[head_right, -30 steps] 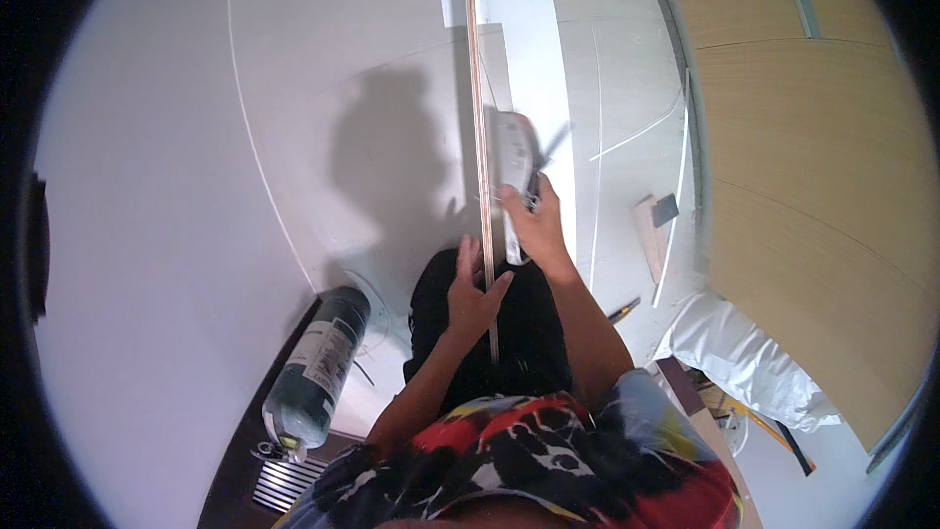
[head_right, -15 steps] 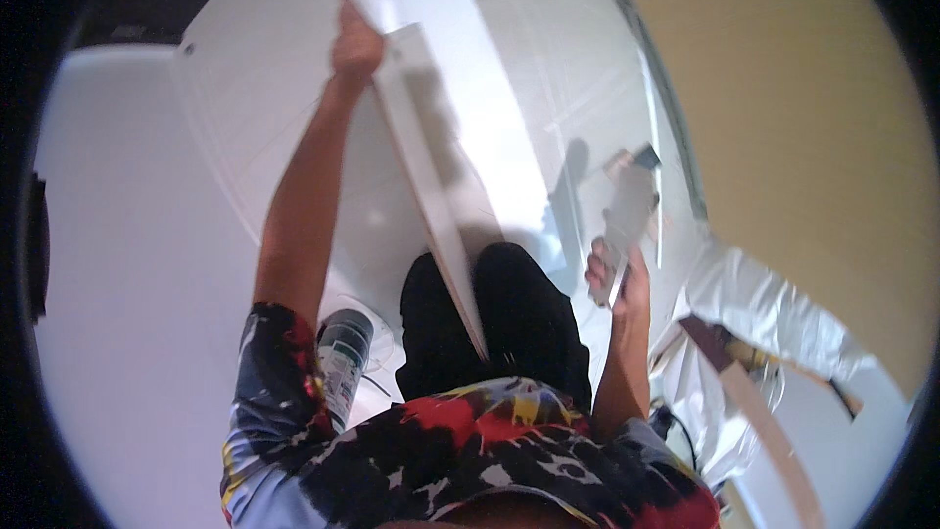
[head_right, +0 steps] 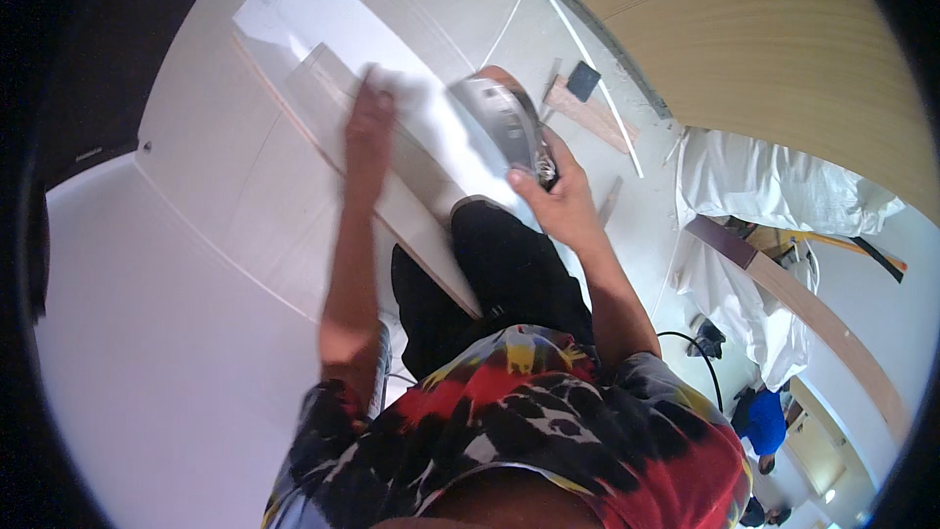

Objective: The person uses a utility knife to cut a white panel along a marked line, then sands the cut edge with a sanding block. The person flips the panel to work on different edges and continues sanding.

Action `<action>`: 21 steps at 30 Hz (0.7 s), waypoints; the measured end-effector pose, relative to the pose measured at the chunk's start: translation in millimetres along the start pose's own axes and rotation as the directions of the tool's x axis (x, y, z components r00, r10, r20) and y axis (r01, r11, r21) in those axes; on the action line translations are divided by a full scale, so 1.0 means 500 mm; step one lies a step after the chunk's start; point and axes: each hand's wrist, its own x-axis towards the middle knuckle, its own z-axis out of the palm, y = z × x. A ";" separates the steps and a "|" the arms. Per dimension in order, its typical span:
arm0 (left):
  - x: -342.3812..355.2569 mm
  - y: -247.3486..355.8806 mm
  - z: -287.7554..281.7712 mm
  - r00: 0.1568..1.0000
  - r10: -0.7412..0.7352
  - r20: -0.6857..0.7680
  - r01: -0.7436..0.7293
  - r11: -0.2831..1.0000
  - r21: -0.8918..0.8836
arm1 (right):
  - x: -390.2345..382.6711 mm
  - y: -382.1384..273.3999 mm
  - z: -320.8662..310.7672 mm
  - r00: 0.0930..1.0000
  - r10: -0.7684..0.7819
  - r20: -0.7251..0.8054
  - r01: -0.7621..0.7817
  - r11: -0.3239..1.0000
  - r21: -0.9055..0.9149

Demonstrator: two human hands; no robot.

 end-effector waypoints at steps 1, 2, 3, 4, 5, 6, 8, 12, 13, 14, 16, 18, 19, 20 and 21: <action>-0.057 0.026 0.056 0.997 -0.052 0.061 0.054 0.998 -0.030 | -0.005 -0.019 0.037 0.987 -0.148 -0.054 0.132 0.963 -0.234; -0.113 0.056 0.108 0.988 -0.100 0.114 0.107 0.993 -0.056 | -0.019 -0.039 0.068 0.999 -0.032 -0.043 0.031 0.999 -0.013; -0.153 0.081 0.148 0.985 -0.158 0.065 0.163 0.984 -0.069 | -0.032 -0.026 0.081 0.998 -0.060 0.011 0.061 0.994 -0.095; -0.165 0.102 0.159 0.980 -0.197 0.040 0.201 0.958 -0.204 | -0.040 -0.030 0.088 0.994 -0.090 0.054 0.097 0.987 -0.129; -0.177 0.121 0.170 0.971 -0.239 0.022 0.232 0.912 -0.337 | -0.052 -0.034 0.092 0.988 -0.119 0.096 0.133 0.978 -0.162; -0.189 0.136 0.182 0.959 -0.283 0.013 0.257 0.848 -0.464 | -0.070 -0.033 0.090 0.982 -0.182 0.051 0.186 0.978 -0.095; -0.198 0.171 0.175 0.958 -0.284 0.030 0.265 0.843 -0.467 | -0.096 -0.036 0.098 0.948 -0.316 -0.037 0.318 0.947 0.056; -0.223 0.173 0.177 0.975 -0.220 -0.011 0.185 0.845 -0.502 | -0.141 -0.074 0.071 0.928 -0.371 0.034 0.372 0.922 -0.110; -0.237 0.172 0.182 0.980 -0.198 -0.001 0.167 0.832 -0.528 | -0.152 -0.071 0.065 0.926 -0.377 0.019 0.376 0.917 -0.133; -0.253 0.170 0.193 0.981 -0.187 -0.046 0.142 0.861 -0.488 | -0.160 -0.064 0.059 0.924 -0.383 0.004 0.379 0.912 -0.156; -0.282 0.166 0.224 0.978 -0.155 -0.138 0.089 0.913 -0.398 | -0.180 -0.053 0.047 0.917 -0.398 -0.009 0.387 0.897 -0.216; -0.303 0.157 0.253 0.989 -0.045 -0.143 0.000 0.953 -0.303 | -0.198 -0.045 0.027 0.911 -0.413 -0.004 0.394 0.872 -0.290; -0.315 0.144 0.261 0.990 0.002 -0.141 -0.039 0.966 -0.257 | -0.206 -0.036 0.009 0.932 -0.362 0.003 0.354 0.909 -0.219; -0.322 0.144 0.251 0.999 -0.017 -0.042 0.013 0.995 -0.096 | -0.209 -0.032 -0.014 0.950 -0.313 0.021 0.312 0.939 -0.144; -0.328 0.143 0.255 0.998 -0.028 -0.062 0.017 0.986 -0.168 | -0.213 -0.027 -0.040 0.964 -0.263 0.043 0.266 0.961 -0.070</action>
